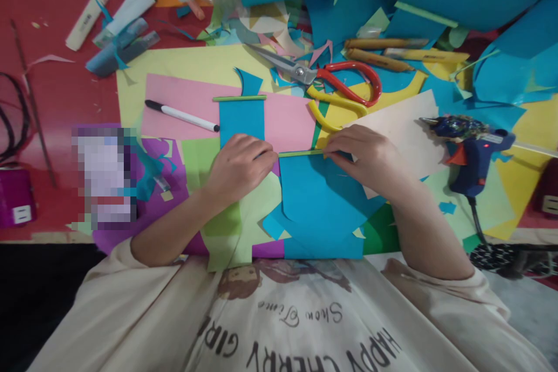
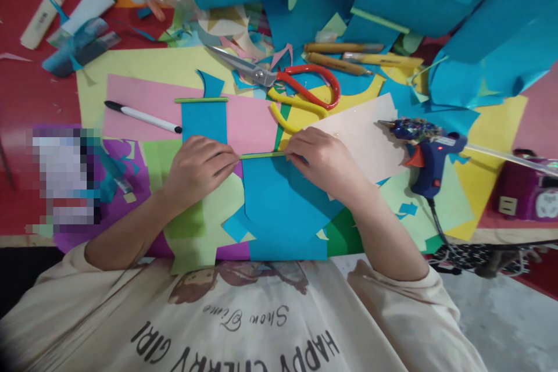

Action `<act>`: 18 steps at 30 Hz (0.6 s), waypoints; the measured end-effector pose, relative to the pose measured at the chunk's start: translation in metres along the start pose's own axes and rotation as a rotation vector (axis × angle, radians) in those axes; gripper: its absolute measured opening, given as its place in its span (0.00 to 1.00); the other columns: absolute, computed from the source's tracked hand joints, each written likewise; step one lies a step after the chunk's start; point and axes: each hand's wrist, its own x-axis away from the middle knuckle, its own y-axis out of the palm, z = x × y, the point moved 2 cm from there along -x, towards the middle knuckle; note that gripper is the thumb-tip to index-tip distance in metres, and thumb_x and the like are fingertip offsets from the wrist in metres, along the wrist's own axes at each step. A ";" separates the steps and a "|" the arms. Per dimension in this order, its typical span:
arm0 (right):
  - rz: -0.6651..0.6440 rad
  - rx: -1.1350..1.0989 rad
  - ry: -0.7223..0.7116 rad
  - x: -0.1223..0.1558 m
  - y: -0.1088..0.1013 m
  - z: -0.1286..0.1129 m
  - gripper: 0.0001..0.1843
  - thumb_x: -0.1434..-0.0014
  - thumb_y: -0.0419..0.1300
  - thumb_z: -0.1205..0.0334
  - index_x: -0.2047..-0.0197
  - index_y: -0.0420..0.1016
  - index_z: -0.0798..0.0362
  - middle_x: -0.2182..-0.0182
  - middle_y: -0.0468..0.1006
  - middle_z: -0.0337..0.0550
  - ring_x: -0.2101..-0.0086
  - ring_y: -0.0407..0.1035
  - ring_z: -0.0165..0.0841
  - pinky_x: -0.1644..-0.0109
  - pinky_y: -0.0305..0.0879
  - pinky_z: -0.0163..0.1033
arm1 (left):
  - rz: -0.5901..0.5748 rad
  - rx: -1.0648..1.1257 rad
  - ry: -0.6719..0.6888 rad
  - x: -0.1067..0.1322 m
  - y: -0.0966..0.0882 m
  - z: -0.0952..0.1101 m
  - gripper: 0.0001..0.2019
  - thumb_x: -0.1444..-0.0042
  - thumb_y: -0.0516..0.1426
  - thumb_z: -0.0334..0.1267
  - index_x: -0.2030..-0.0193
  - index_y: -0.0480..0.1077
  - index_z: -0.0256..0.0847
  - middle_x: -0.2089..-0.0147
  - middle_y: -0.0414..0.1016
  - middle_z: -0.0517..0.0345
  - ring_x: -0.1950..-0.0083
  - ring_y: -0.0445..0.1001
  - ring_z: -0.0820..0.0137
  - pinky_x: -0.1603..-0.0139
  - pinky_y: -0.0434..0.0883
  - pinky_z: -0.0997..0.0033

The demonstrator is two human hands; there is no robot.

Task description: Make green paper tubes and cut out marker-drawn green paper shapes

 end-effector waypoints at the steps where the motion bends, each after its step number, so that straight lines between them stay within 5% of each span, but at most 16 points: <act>1: 0.002 -0.003 -0.006 0.000 0.000 0.000 0.10 0.39 0.53 0.68 0.68 0.74 0.51 0.67 0.81 0.47 0.66 0.74 0.39 0.62 0.72 0.44 | 0.000 0.004 -0.001 0.000 0.000 0.000 0.08 0.39 0.55 0.30 0.67 0.73 0.39 0.66 0.80 0.56 0.63 0.75 0.68 0.63 0.67 0.65; 18: 0.073 -0.042 0.033 -0.001 0.002 -0.010 0.06 0.38 0.55 0.65 0.63 0.73 0.52 0.68 0.78 0.48 0.66 0.73 0.39 0.62 0.71 0.43 | -0.055 0.034 -0.089 -0.002 0.000 0.003 0.07 0.38 0.53 0.33 0.62 0.73 0.39 0.65 0.79 0.54 0.62 0.76 0.66 0.61 0.68 0.63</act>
